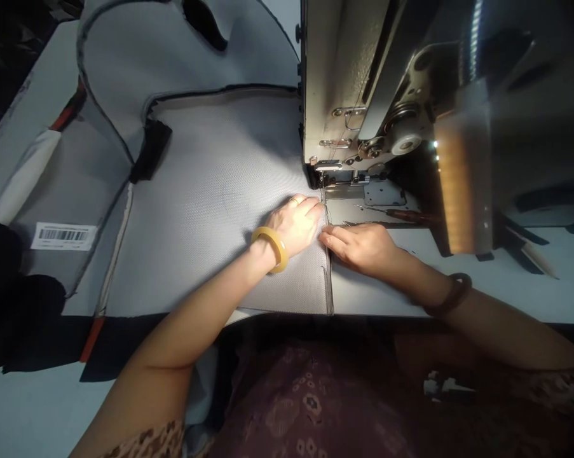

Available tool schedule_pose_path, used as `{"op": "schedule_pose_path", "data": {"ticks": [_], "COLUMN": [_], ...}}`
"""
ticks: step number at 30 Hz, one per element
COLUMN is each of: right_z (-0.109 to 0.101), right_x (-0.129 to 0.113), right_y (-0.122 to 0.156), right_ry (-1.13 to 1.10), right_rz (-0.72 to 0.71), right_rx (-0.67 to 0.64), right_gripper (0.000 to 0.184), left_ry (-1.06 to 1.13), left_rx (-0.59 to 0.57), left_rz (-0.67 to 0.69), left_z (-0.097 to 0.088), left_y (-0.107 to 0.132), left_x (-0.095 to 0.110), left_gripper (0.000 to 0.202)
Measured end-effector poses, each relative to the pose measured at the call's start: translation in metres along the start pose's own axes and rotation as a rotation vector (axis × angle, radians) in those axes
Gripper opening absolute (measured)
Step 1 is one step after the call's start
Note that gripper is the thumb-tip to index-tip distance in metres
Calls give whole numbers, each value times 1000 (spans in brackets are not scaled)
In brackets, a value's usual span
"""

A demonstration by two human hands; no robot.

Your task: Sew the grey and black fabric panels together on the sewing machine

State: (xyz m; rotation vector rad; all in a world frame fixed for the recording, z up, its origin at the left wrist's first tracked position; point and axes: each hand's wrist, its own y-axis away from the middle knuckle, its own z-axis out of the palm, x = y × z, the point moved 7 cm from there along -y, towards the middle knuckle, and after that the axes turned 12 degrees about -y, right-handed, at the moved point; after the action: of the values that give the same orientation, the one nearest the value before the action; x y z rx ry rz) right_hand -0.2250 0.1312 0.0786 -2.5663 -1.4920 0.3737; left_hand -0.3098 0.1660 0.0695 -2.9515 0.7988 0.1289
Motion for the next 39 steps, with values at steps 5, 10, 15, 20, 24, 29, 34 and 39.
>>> {"op": "schedule_pose_path", "data": {"ticks": [5, 10, 15, 20, 24, 29, 34, 39], "right_z": [0, 5, 2, 7, 6, 7, 11, 9], "right_x": [1, 4, 3, 11, 13, 11, 9, 6], "right_y": [1, 2, 2, 0, -1, -2, -4, -7], "right_ry": [24, 18, 53, 1, -11, -3, -6, -21], "right_rz": [-11, 19, -16, 42, 49, 26, 12, 0], "right_rx": [54, 14, 58, -24, 0, 7, -115, -151], "right_gripper": [28, 27, 26, 29, 29, 28, 35, 36], "left_ry": [-17, -32, -49, -76, -73, -93, -83, -49], "left_rx": [7, -26, -18, -11, -10, -6, 7, 32], "left_rz": [15, 36, 44, 38, 50, 25, 3, -79], "left_z": [1, 2, 1, 1, -1, 0, 1, -12], "left_y": [-1, -2, -4, -8, -9, -9, -2, 19], "left_x": [0, 0, -1, -3, -3, -6, -2, 6], "left_gripper": [28, 29, 30, 30, 31, 33, 33, 33]}}
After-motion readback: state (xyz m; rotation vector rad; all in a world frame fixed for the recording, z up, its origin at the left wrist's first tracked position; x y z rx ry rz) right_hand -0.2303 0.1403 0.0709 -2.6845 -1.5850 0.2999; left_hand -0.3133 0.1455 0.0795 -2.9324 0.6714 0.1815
